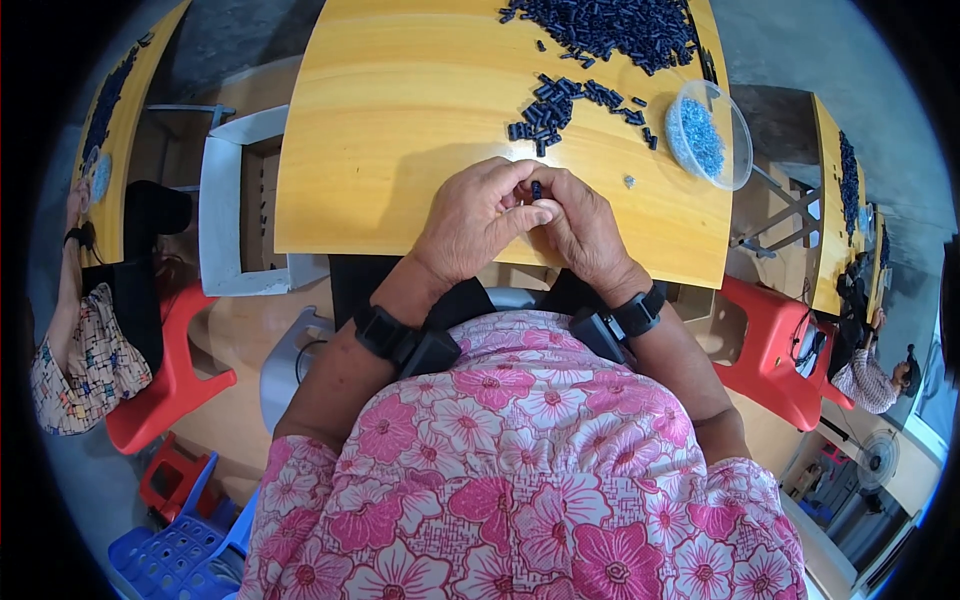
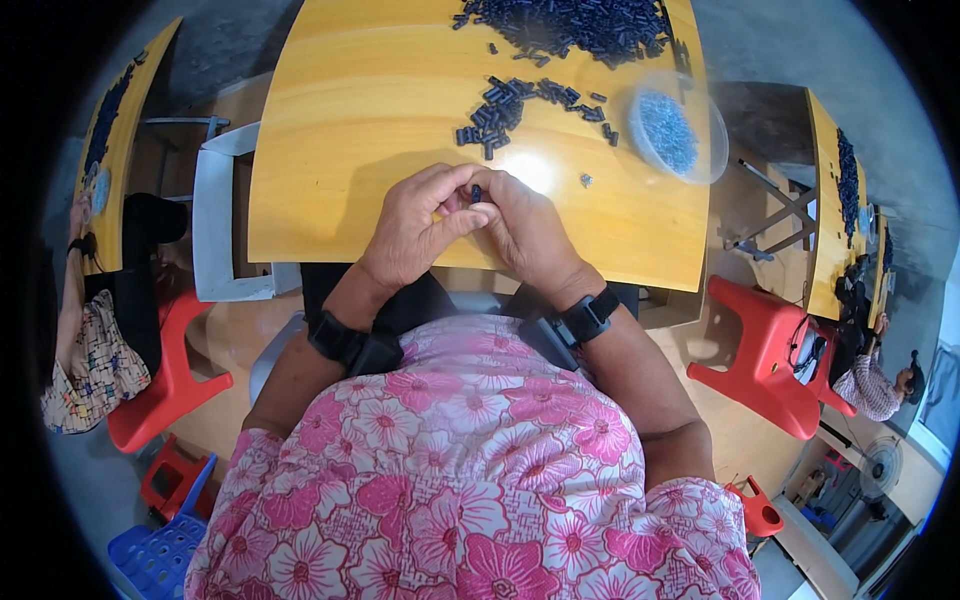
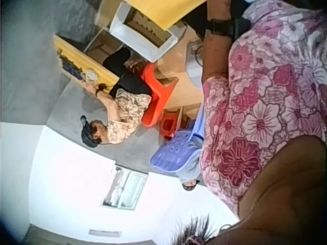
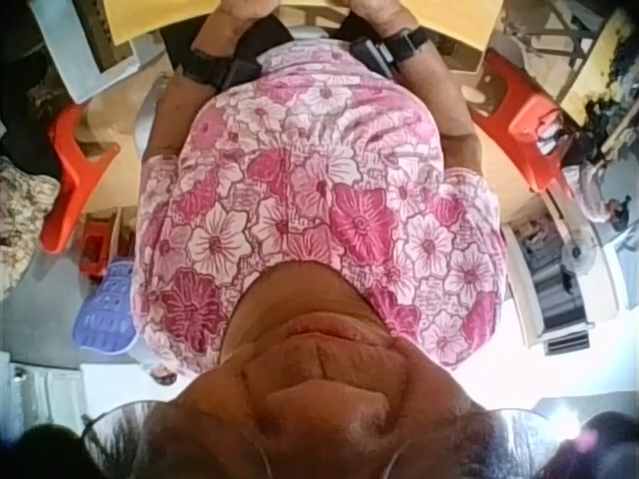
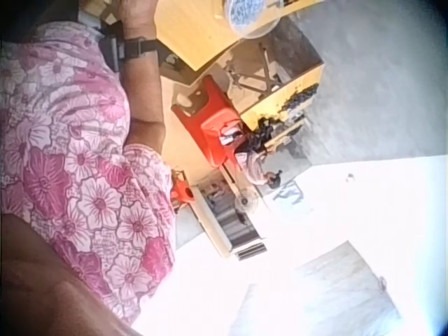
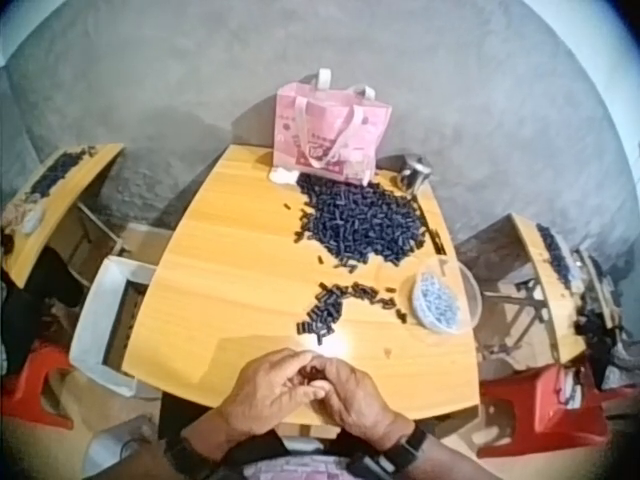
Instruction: Manually assembling small black and blue plastic components into finished units at a workbench.
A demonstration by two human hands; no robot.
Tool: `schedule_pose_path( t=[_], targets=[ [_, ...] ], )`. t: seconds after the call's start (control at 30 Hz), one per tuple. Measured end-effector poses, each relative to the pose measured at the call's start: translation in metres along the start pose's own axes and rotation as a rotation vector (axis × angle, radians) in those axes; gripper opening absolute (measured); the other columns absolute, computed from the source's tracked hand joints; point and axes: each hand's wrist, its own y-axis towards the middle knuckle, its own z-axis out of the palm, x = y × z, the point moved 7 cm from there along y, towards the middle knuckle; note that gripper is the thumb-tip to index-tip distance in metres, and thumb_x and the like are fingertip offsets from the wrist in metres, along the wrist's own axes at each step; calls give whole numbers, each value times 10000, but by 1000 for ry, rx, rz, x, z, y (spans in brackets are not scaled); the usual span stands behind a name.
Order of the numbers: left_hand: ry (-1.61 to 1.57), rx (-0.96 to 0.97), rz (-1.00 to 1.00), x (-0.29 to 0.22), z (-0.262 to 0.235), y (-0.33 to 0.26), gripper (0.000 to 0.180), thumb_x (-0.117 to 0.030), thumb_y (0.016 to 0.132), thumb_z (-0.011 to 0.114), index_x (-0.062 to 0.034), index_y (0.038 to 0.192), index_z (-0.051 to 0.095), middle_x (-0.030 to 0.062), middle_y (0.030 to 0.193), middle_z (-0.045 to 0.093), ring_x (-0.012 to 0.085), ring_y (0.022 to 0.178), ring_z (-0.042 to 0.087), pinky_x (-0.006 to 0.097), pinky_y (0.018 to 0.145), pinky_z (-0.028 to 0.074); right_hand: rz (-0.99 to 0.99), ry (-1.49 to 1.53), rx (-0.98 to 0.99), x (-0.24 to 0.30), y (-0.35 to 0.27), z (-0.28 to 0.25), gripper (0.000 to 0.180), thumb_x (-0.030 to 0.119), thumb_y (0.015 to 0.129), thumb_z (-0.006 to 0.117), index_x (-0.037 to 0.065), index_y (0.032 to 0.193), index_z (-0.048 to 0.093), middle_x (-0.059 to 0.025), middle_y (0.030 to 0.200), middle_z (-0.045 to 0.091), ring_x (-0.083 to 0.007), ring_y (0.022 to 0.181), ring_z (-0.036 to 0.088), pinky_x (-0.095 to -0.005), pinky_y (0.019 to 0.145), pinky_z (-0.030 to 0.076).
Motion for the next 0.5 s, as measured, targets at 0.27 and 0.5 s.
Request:
schedule_pose_path(
  t=[0.27,0.5],
  targets=[
    [-67,-37,-18,2,1,0,380,-209,834,740,-7,1142,644,70,789,560,152,677,541,276,649,463,-10,-4,-11,-4,0,3,266,203,992,491,15,1175,534,-191,980,593,-368,896,601,-391,808,478],
    [-61,-32,-9,-1,1,6,359,-177,834,734,-6,1139,652,59,789,549,138,680,521,266,654,459,1,34,-46,-4,2,-1,229,173,979,498,16,1140,543,-191,976,602,-361,887,608,-387,803,482]
  ],
)
